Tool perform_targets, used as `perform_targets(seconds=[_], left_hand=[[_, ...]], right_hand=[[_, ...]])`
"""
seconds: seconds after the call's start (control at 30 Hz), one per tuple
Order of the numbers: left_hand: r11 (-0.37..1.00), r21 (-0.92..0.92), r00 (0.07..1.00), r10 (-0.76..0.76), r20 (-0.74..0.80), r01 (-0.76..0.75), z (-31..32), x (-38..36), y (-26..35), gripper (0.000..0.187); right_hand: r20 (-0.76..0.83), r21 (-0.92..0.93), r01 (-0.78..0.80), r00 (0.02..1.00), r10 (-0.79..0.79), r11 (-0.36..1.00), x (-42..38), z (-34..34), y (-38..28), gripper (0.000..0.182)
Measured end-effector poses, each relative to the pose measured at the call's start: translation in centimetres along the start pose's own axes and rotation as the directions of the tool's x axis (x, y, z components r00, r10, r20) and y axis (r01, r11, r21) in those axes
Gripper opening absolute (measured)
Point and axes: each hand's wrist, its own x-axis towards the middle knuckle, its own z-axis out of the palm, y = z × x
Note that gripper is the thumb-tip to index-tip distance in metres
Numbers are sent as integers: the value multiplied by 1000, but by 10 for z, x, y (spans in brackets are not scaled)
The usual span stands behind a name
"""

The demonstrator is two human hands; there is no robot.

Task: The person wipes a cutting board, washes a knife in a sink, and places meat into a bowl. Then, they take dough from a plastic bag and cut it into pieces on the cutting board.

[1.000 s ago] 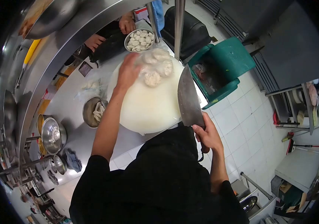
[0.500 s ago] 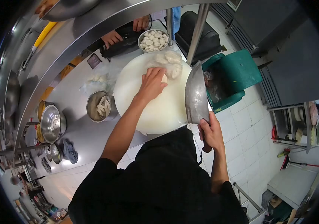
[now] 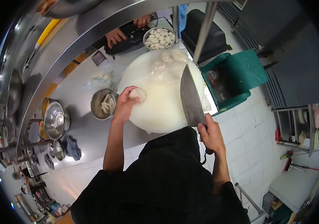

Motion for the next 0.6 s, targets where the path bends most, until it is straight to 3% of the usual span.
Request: perform_targets(seconds=[0.03,0.13,0.23,0.33,0.5,0.6], left_hand=[[966,-255,998,52,38,-40,-5,-2,2,34],[715,-698,998,-61,-14,34,-3,-8,17,23],[648,-757,995,101,-26,-86,-20,15,-20,41],[696,-669,941,25,-338,-259,4,24,-21,48],[748,-563,885,68,-461,-351,10,41,-45,37],[790,-515,882,67,-466,-332,13,38,-40,36]], right_hand=[[16,-69,57,998,-56,996,5,4,-1,19],[77,-231,228,973,-216,946,17,23,-5,20],[143,-287,364,931,-336,886,22,50,-26,22],[180,-318,439,898,-401,840,23,78,-44,25],[198,-403,570,818,-540,716,20,104,-55,30],[197,-420,584,806,-559,695,18,103,-58,30]])
